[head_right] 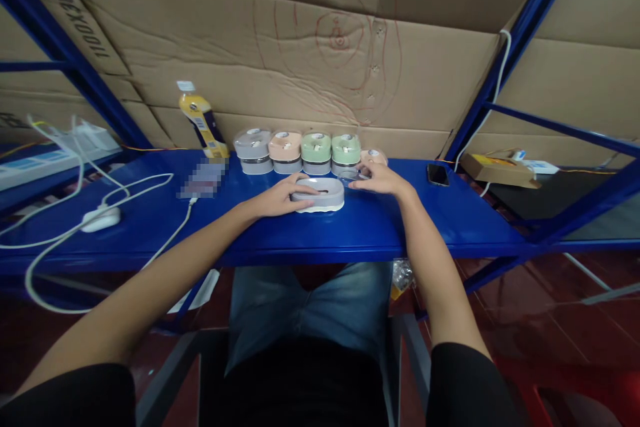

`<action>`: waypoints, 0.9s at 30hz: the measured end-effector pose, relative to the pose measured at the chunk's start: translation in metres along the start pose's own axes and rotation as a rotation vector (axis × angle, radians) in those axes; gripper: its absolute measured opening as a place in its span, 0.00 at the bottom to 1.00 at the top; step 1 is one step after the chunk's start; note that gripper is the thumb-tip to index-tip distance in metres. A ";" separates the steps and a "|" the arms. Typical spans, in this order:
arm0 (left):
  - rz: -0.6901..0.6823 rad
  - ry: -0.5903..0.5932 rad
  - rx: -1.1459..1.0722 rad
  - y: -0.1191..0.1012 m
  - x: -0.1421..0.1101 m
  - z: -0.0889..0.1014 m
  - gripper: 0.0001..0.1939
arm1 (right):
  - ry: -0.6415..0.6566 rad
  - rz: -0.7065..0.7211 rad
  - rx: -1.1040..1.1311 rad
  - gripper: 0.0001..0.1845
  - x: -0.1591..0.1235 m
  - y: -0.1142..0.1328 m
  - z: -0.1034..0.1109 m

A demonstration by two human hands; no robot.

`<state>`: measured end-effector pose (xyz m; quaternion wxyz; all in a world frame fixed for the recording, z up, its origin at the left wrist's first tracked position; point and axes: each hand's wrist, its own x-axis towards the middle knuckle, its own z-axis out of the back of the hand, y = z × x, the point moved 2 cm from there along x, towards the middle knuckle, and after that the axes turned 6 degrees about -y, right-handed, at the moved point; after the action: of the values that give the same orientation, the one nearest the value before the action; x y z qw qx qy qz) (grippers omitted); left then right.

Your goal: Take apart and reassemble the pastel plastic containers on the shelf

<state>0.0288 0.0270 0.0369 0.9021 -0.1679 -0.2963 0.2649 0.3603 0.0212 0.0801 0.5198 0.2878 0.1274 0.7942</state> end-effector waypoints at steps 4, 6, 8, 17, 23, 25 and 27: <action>0.062 -0.034 -0.031 0.005 0.001 0.010 0.24 | 0.091 -0.133 0.003 0.49 -0.002 -0.006 0.003; 0.121 -0.067 -0.026 0.013 0.001 0.019 0.23 | 0.112 -0.140 0.018 0.52 -0.003 -0.004 0.003; 0.178 -0.107 -0.004 0.024 0.001 0.028 0.23 | 0.133 -0.135 0.008 0.52 -0.003 -0.004 0.003; 0.269 -0.096 0.114 0.059 -0.002 0.045 0.28 | 0.165 -0.067 -0.053 0.46 0.002 -0.019 -0.009; 0.186 -0.157 0.061 0.050 -0.001 0.046 0.27 | 0.119 -0.040 -0.028 0.44 0.003 -0.020 -0.011; 0.181 -0.185 0.015 0.040 -0.001 0.046 0.29 | 0.062 -0.010 0.032 0.44 0.002 -0.014 -0.009; 0.176 -0.172 -0.010 0.028 -0.001 0.044 0.34 | -0.028 0.031 0.108 0.45 0.001 -0.006 -0.007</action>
<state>-0.0096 0.0558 0.0569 0.8458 -0.1743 -0.3579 0.3551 0.3604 0.0255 0.0724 0.4928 0.3286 0.1581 0.7900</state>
